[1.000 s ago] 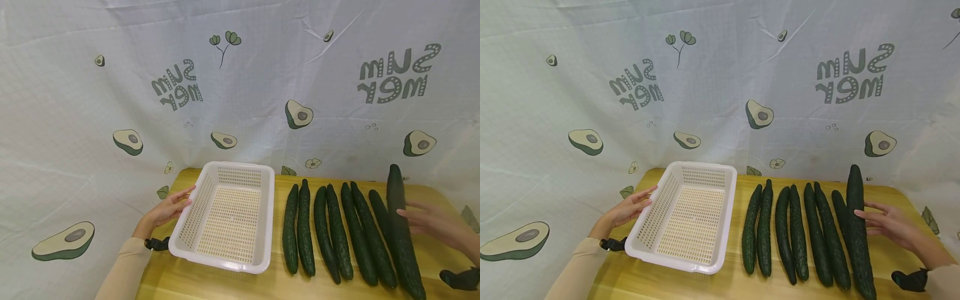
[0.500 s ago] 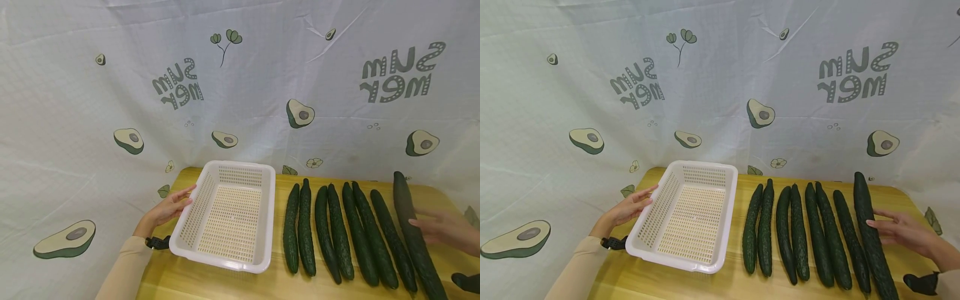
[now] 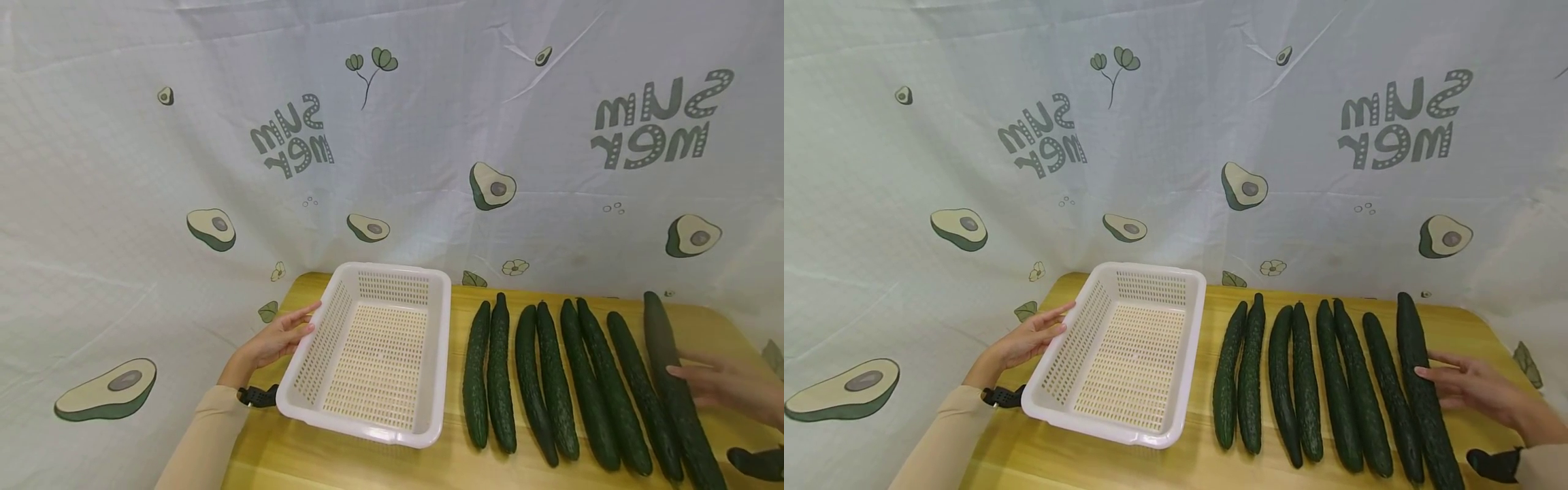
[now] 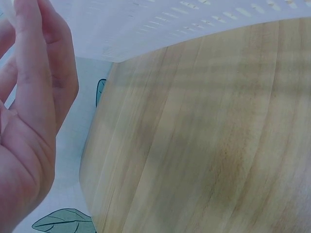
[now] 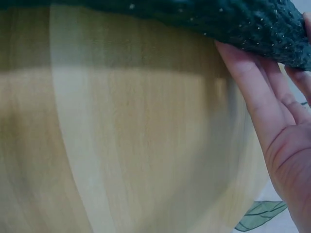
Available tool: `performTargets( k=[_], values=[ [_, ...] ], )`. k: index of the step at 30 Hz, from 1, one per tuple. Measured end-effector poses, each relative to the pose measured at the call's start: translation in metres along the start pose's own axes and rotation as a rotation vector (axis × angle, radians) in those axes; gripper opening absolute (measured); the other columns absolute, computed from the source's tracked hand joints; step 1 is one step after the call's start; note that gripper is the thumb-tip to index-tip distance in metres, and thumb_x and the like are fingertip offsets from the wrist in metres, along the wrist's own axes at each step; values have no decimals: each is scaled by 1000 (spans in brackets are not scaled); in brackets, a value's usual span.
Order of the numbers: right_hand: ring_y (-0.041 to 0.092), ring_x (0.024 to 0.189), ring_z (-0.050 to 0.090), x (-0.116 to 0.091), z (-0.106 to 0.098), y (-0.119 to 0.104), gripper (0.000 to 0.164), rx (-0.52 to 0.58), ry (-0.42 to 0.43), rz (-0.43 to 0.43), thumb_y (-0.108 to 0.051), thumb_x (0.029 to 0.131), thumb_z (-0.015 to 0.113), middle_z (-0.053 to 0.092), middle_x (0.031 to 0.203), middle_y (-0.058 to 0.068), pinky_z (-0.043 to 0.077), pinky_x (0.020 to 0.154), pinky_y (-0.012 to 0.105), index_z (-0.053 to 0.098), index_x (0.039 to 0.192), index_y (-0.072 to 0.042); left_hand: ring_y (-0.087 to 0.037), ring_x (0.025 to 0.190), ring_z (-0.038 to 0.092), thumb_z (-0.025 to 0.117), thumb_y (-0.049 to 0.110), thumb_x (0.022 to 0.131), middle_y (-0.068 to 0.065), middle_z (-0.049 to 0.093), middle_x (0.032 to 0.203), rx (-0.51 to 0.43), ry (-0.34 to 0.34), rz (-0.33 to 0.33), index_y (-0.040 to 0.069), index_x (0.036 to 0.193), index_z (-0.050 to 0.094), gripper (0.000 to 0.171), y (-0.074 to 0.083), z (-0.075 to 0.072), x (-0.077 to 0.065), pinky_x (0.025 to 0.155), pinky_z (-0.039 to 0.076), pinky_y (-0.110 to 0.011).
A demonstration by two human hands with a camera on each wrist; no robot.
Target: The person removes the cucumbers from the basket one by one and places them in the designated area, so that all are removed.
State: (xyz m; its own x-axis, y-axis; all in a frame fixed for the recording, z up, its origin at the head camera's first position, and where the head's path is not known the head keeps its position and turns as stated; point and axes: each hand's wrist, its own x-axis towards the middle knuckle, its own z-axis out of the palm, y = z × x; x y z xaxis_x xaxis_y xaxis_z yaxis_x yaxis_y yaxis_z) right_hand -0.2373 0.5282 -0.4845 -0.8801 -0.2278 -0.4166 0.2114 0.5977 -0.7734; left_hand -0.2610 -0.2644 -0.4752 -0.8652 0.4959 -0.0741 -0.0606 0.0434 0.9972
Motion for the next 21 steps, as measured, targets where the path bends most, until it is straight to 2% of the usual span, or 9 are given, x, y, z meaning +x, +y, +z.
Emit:
performTargets(
  k=[7,21],
  values=[
    [71,122,28,4,-3,-1,80,20,-31,13,-27,111,39,-11,136,56,51,91,56,-14,139,26,-27,102,68,47,9,107,-19,54,134,-1,-2,1,15,161,20,61,-1,0,0,80,58,-41],
    [68,123,32,15,-6,6,82,-23,-35,-23,-27,110,42,-3,141,52,51,91,56,-10,139,28,-26,102,68,49,9,106,-17,54,133,-13,9,-11,15,161,20,62,-3,0,0,80,58,-39]
  ],
)
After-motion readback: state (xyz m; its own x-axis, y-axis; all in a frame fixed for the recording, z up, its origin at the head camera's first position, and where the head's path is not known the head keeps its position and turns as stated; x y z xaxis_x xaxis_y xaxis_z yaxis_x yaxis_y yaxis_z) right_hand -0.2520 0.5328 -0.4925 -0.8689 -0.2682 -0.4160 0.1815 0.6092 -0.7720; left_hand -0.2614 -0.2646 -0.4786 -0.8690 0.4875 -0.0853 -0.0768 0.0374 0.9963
